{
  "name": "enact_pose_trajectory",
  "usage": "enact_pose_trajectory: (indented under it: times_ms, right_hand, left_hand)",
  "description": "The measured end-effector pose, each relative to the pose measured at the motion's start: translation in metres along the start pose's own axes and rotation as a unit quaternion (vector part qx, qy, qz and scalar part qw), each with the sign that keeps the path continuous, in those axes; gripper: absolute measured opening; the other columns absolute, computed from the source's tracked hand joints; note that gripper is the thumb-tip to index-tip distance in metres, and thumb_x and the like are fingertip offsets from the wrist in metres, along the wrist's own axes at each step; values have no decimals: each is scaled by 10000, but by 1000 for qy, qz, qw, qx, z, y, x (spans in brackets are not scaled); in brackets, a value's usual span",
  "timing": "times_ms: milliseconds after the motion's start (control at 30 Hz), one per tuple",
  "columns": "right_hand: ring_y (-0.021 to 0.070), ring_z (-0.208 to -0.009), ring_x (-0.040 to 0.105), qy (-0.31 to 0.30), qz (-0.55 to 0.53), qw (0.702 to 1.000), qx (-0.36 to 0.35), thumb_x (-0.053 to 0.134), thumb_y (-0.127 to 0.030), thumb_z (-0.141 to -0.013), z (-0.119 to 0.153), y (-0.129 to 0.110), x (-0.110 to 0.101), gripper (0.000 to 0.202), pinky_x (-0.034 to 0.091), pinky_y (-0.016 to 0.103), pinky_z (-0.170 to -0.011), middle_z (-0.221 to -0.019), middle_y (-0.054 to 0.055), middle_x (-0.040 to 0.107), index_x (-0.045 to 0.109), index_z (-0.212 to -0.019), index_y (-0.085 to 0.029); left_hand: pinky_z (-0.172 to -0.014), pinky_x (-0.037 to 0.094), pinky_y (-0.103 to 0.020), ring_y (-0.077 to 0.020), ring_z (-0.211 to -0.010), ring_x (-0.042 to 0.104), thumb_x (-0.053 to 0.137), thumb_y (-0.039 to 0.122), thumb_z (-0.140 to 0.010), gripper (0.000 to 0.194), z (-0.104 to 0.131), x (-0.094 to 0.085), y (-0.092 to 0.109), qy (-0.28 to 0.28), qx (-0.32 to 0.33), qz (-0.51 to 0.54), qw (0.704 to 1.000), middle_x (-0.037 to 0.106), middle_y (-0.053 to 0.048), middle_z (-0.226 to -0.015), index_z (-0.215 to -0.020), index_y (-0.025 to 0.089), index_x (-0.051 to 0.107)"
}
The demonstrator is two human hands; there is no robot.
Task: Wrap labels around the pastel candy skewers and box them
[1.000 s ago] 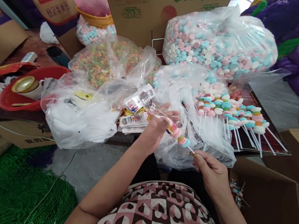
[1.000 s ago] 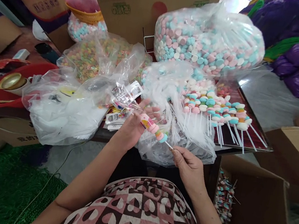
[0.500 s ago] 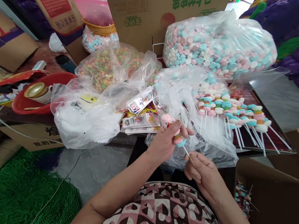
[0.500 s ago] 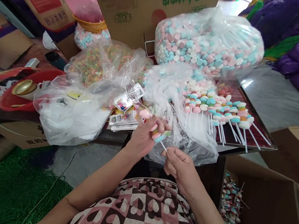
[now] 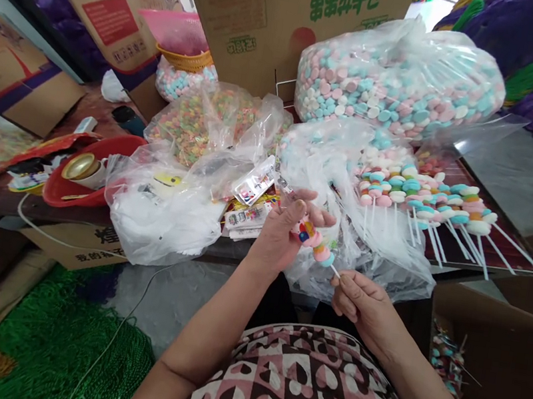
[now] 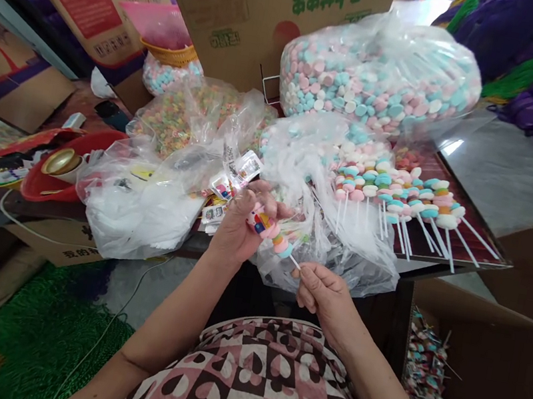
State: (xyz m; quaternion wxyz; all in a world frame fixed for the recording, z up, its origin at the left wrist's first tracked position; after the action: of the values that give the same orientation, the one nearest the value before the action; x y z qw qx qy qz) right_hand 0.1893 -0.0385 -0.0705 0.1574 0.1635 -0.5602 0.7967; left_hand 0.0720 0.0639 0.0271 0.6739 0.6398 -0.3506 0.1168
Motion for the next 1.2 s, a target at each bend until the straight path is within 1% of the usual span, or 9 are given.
enact_pose_trajectory:
  times_ms: [133,300,433,567,700,833,1000,1133,1200]
  right_hand:
    - [64,-419,238,15,-37,999,0,751,-470,-794,0,-3,5,310,328,244,-497,-440,-107,319,668,-800,-172]
    - [52,-406,169,-42,-85,995,33,735,-476,-806,2,-1,16,309,286,229,-460,-435,-120,257,638,-773,-185]
    - [61,-423,223,-88,22,995,37,691,-561,-818,2,2,17,389,251,236,-462,-451,-99,296,644,-756,-179]
    - [89,-487,353,3,165,985,-51,693,-580,-802,-5,-9,-1,403,253,240,-468,-512,-51,433,689,-790,-177]
    - [107,-510,425,19,139,988,-59,718,-545,-783,-5,-10,-3,390,309,238,-464,-543,-34,524,728,-944,-190]
    - [101,-488,428,59,113,990,-66,761,-508,-740,-5,-10,-8,373,317,232,-446,-528,-32,544,747,-924,-183]
    - [115,-490,453,120,180,969,-118,746,-460,-749,-2,-21,-15,308,372,252,-467,-534,-32,554,763,-904,-193]
    - [179,-673,610,179,280,920,-210,712,-397,-780,7,-37,-17,206,494,311,-634,-780,30,719,775,-870,-224]
    - [196,-732,637,194,306,902,-234,701,-384,-791,11,-40,-19,181,507,325,-679,-854,40,741,777,-856,-234]
  left_hand:
    - [-823,532,-343,-119,-632,618,783,452,-738,310,3,5,-12,23,16,30,999,533,67,-558,-813,208,607]
    - [-804,539,-328,-118,-634,612,756,450,-773,291,5,4,-18,44,-4,44,998,517,71,-564,-898,222,626]
    - [-805,537,-330,-141,-671,648,745,496,-774,324,7,5,-18,0,-27,53,998,567,46,-580,-906,215,652]
    - [-772,532,-311,-156,-712,670,782,467,-745,344,9,2,-22,-4,-35,-1,999,643,17,-638,-950,215,667]
    - [-791,529,-312,-164,-771,689,770,514,-740,522,7,-1,-24,-5,-48,-15,999,694,-2,-747,-1157,237,626]
    - [-784,528,-308,-194,-864,711,800,545,-684,697,4,-9,-8,14,-20,-31,999,730,-44,-962,-1274,256,567]
    - [-759,543,-312,-193,-811,715,738,549,-752,490,7,-18,9,75,-11,-41,996,737,-52,-894,-1077,194,655]
    - [-757,546,-329,-212,-824,726,675,472,-828,329,10,-20,3,123,-40,-1,992,739,-55,-833,-971,176,658]
    - [-763,549,-347,-220,-818,731,649,455,-848,302,10,-19,-4,133,-56,29,989,737,-51,-814,-971,180,649]
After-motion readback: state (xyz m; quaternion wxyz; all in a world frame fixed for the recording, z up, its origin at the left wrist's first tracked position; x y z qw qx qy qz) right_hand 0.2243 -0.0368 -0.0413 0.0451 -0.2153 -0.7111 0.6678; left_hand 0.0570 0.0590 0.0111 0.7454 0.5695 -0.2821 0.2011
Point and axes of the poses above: each hand's wrist, its own z-axis away from the middle knuckle, its own x-axis out of the palm, y = z × x, the point moved 7 cm from there along -z, towards the middle knuckle
